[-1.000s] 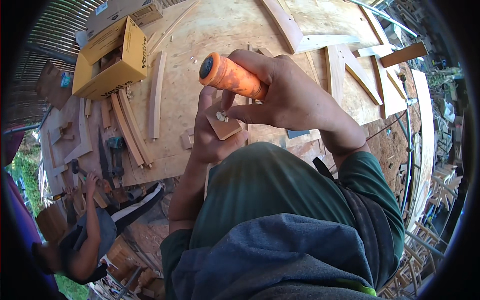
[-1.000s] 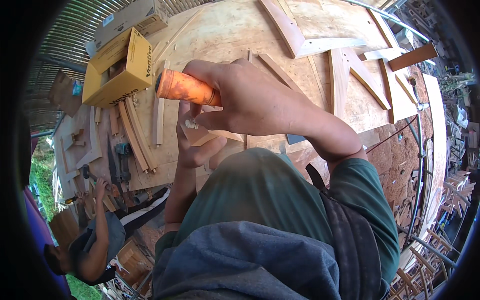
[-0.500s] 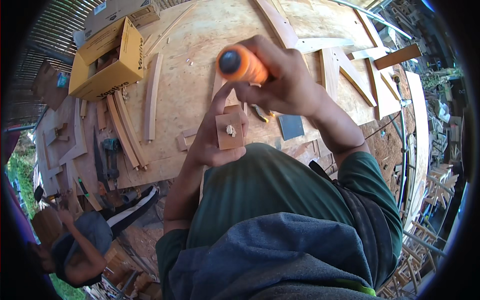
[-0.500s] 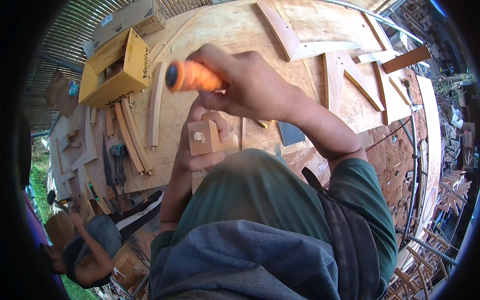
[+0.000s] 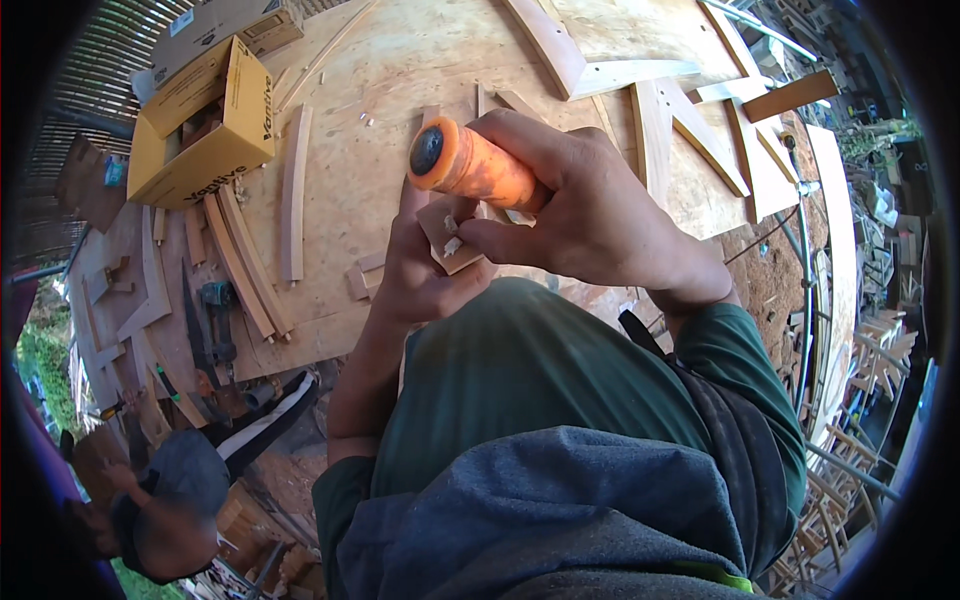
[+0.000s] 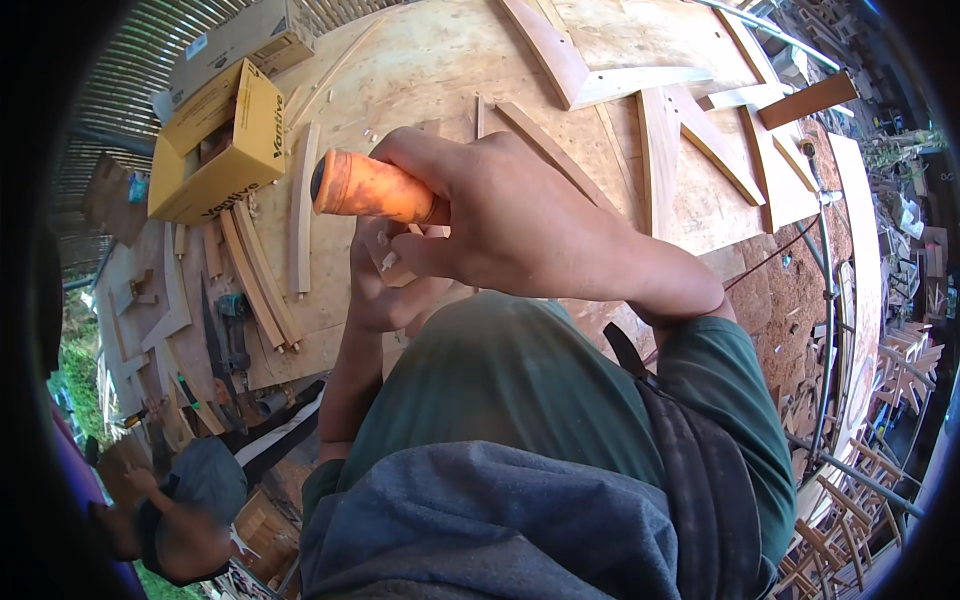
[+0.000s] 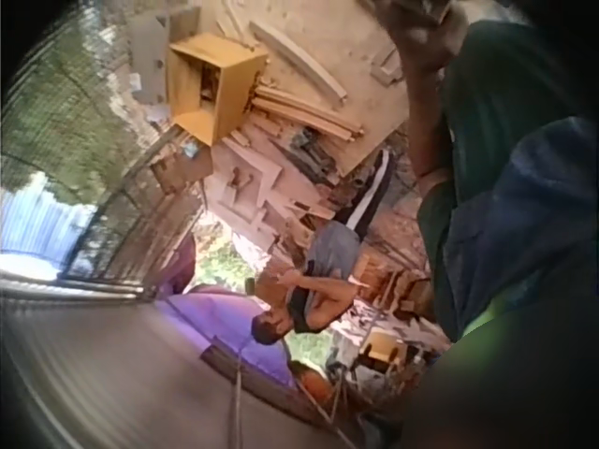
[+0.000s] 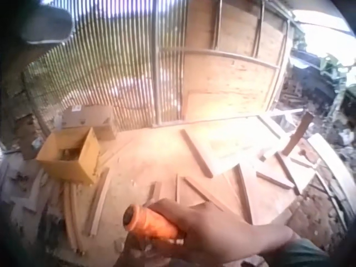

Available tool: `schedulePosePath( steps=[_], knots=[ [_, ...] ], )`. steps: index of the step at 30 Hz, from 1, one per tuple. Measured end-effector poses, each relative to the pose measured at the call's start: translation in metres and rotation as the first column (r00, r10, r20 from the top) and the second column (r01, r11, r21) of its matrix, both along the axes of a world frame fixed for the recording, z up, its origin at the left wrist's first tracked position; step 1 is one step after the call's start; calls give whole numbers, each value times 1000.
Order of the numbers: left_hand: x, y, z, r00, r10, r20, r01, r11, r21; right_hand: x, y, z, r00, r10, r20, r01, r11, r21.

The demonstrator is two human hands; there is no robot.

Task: Trimming a wooden joint with a chisel and sandpaper, then assembling wooden furniture components.

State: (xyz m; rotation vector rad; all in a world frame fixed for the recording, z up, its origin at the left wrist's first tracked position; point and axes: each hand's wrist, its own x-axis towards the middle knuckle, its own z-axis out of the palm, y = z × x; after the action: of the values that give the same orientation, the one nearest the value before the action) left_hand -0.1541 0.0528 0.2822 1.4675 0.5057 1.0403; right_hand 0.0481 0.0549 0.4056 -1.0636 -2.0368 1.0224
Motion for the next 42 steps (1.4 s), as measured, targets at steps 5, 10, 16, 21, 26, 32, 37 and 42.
schedulePosePath(
  steps=[5,10,16,21,26,32,37,42],
  knots=[
    [10,-4,1,998,-35,-53,39,996,81,5,-10,15,997,-2,80,7,997,-74],
    [19,-3,6,998,-46,-47,54,982,182,10,-14,15,995,-16,103,20,999,-41],
    [14,-15,14,984,-131,-118,133,991,10,14,-19,8,992,54,116,-60,997,52],
    [-3,-4,4,935,-272,-228,275,961,-16,18,-14,6,990,85,113,-99,988,121],
    [-3,-7,18,980,-153,-130,166,982,94,48,-12,16,827,-73,-558,128,990,61],
    [-14,-11,-5,995,-61,76,59,998,37,85,0,-18,897,-174,-406,336,865,372],
    [-16,-9,1,997,22,69,-34,986,166,100,-16,-12,834,-110,-540,121,993,-15],
    [-17,-6,-1,990,102,101,-119,976,183,113,-18,-13,468,131,-874,-374,925,-61]
  ],
)
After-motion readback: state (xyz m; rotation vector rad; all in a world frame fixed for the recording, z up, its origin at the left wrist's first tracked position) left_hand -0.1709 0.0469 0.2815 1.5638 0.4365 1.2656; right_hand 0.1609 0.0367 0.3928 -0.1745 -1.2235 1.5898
